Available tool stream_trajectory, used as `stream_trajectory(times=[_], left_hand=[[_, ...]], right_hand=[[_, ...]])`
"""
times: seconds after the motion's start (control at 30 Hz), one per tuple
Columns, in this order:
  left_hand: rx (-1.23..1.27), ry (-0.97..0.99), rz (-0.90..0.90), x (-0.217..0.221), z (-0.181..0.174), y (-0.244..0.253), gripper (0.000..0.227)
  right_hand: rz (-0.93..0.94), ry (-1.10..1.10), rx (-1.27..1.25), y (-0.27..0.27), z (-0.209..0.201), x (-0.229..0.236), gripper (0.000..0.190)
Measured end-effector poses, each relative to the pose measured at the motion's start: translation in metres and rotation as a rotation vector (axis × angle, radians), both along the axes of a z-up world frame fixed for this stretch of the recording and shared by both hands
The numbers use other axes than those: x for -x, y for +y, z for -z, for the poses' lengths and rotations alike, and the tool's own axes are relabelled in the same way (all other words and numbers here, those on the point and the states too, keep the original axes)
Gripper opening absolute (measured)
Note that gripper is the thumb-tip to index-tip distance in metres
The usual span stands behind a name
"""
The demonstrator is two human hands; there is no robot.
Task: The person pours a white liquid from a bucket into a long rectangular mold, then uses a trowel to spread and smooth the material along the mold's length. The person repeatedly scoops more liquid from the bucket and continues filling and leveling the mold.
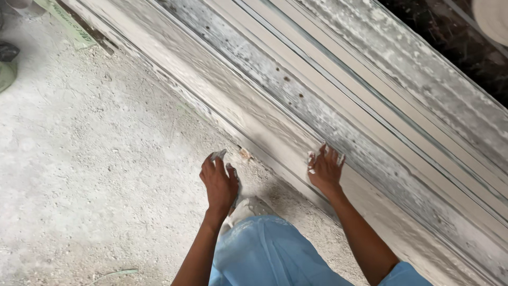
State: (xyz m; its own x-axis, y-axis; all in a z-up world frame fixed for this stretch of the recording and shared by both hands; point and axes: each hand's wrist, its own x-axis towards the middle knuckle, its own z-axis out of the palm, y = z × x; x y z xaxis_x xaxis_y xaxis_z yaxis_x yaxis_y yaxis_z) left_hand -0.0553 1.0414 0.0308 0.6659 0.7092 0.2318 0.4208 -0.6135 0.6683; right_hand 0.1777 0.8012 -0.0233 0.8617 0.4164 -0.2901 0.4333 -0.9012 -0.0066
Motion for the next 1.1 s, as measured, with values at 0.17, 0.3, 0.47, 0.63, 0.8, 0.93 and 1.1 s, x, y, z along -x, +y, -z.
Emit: stream_trajectory(times=[0.17, 0.3, 0.47, 0.63, 0.8, 0.93, 1.1], left_hand=[[-0.028, -0.035, 0.033, 0.022, -0.005, -0.103, 0.041], [0.055, -0.028, 0.008, 0.051, -0.007, -0.197, 0.043], [0.126, -0.009, 0.055, 0.079, -0.019, -0.306, 0.049], [0.131, 0.027, 0.089, 0.069, -0.015, -0.398, 0.048], [0.084, 0.022, 0.185, 0.049, 0.005, -0.507, 0.045], [0.040, 0.036, 0.203, 0.020, 0.024, -0.608, 0.047], [0.076, 0.001, 0.207, 0.003, 0.029, -0.773, 0.042]], right_hand=[[-0.011, -0.103, -0.028, -0.140, 0.026, 0.008, 0.071], [0.014, -0.129, -0.063, -0.255, 0.034, 0.012, 0.069], [0.051, -0.143, -0.066, -0.396, 0.029, 0.025, 0.070], [-0.020, -0.210, -0.137, -0.513, 0.025, 0.032, 0.069], [-0.011, -0.114, -0.020, -0.636, 0.015, 0.044, 0.058], [-0.115, -0.195, -0.153, -0.762, 0.021, 0.048, 0.077], [-0.182, -0.212, -0.124, -0.947, 0.031, 0.058, 0.063]])
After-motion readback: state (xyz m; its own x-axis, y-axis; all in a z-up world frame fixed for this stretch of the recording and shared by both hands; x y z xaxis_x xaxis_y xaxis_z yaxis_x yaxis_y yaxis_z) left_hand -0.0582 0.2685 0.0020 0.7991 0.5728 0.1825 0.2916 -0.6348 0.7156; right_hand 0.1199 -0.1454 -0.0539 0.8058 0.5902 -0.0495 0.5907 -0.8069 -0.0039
